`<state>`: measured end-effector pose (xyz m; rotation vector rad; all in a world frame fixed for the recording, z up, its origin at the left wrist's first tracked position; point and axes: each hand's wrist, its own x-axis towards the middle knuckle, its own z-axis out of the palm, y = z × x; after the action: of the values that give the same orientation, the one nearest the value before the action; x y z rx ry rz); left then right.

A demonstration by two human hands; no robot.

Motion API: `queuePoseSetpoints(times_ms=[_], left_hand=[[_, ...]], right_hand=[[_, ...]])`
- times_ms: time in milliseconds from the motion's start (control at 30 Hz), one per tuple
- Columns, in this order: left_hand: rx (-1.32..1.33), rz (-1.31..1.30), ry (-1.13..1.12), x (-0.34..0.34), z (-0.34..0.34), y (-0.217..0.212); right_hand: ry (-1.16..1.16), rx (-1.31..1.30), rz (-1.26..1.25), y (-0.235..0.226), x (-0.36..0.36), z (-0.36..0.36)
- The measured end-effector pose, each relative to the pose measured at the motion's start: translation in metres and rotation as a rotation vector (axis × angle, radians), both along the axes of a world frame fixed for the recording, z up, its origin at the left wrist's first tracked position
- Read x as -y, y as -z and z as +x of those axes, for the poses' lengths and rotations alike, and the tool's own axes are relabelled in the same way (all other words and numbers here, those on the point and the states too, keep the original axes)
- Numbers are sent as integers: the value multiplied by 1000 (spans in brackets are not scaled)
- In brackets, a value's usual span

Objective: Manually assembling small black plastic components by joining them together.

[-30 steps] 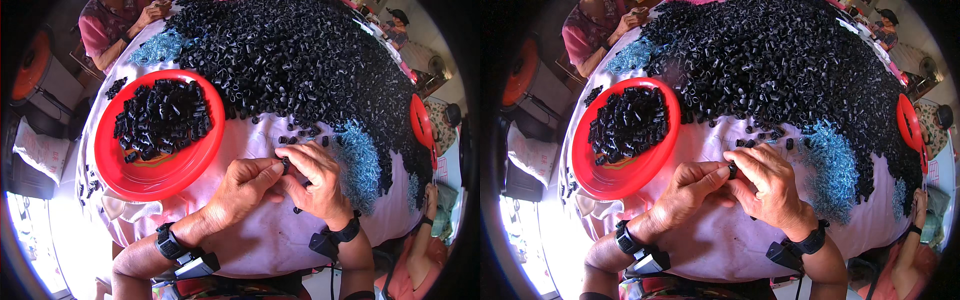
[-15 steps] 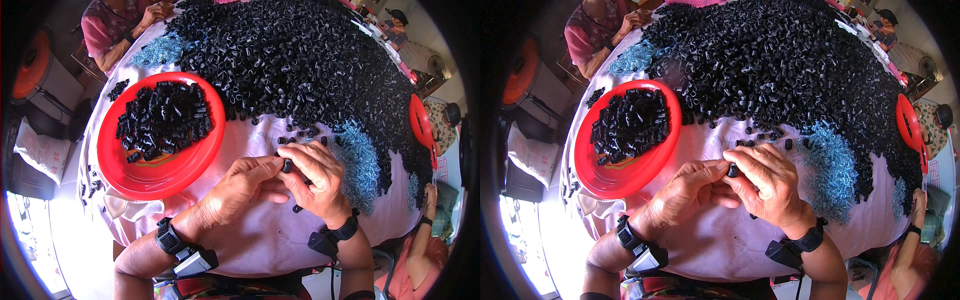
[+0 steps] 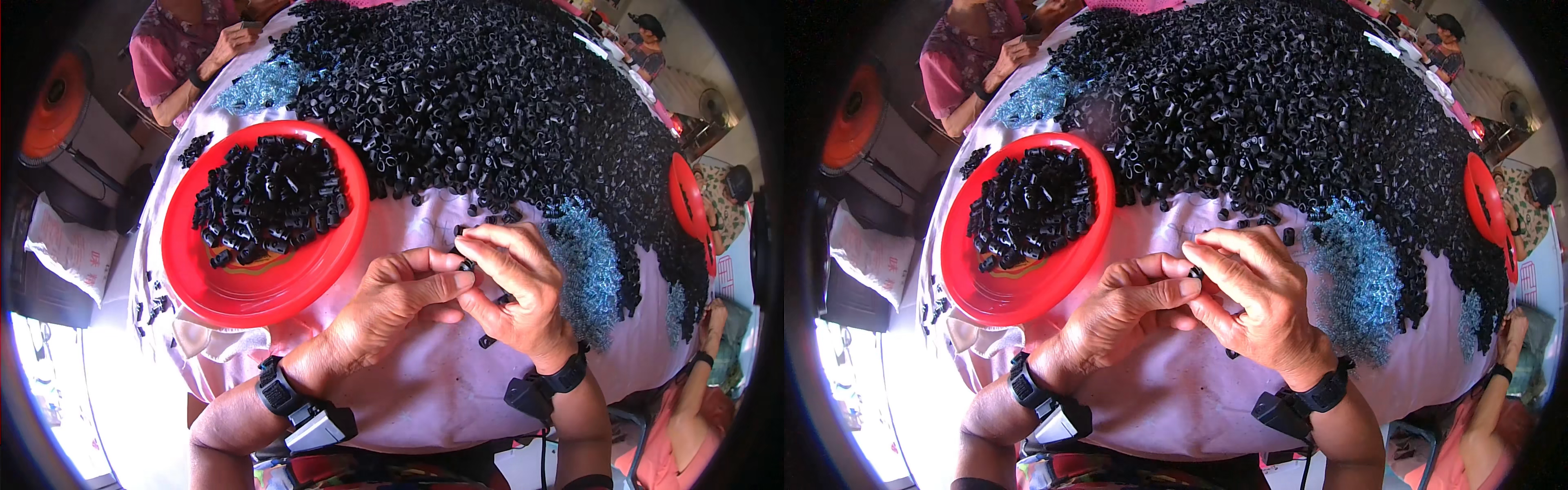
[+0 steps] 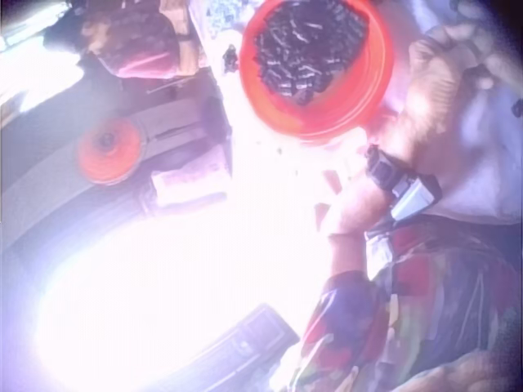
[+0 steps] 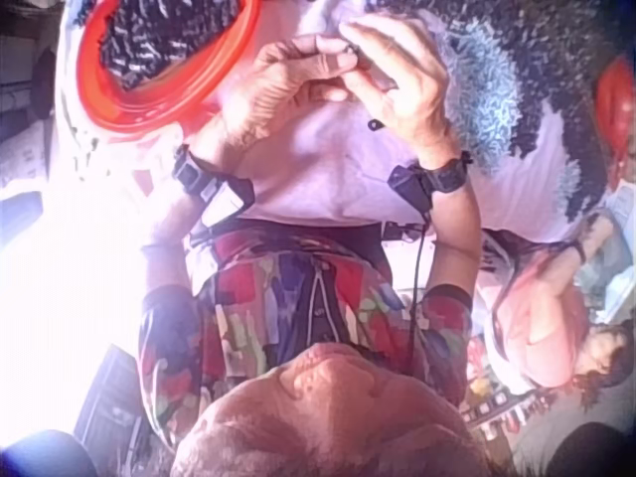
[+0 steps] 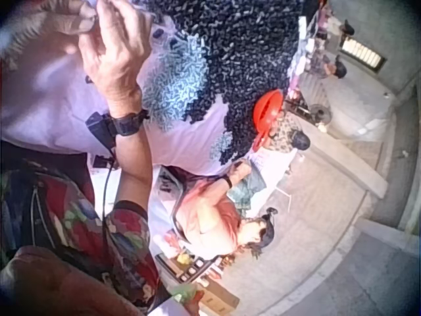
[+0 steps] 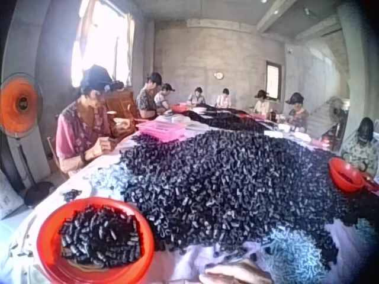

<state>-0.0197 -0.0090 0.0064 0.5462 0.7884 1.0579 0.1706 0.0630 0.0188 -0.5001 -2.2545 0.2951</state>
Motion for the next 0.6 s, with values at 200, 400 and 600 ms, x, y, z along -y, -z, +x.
queuePoseSetpoints(times_ms=[200,400,600], left_hand=[[-36,24,-40,-1,1,-1],[-74,94,-19,1,-1,-2],[-219,277,28,5,0,-7]], right_hand=[[19,2,-12,2,-1,3],[-18,-32,-10,0,-1,4],[-97,-22,-66,-3,-3,6]])
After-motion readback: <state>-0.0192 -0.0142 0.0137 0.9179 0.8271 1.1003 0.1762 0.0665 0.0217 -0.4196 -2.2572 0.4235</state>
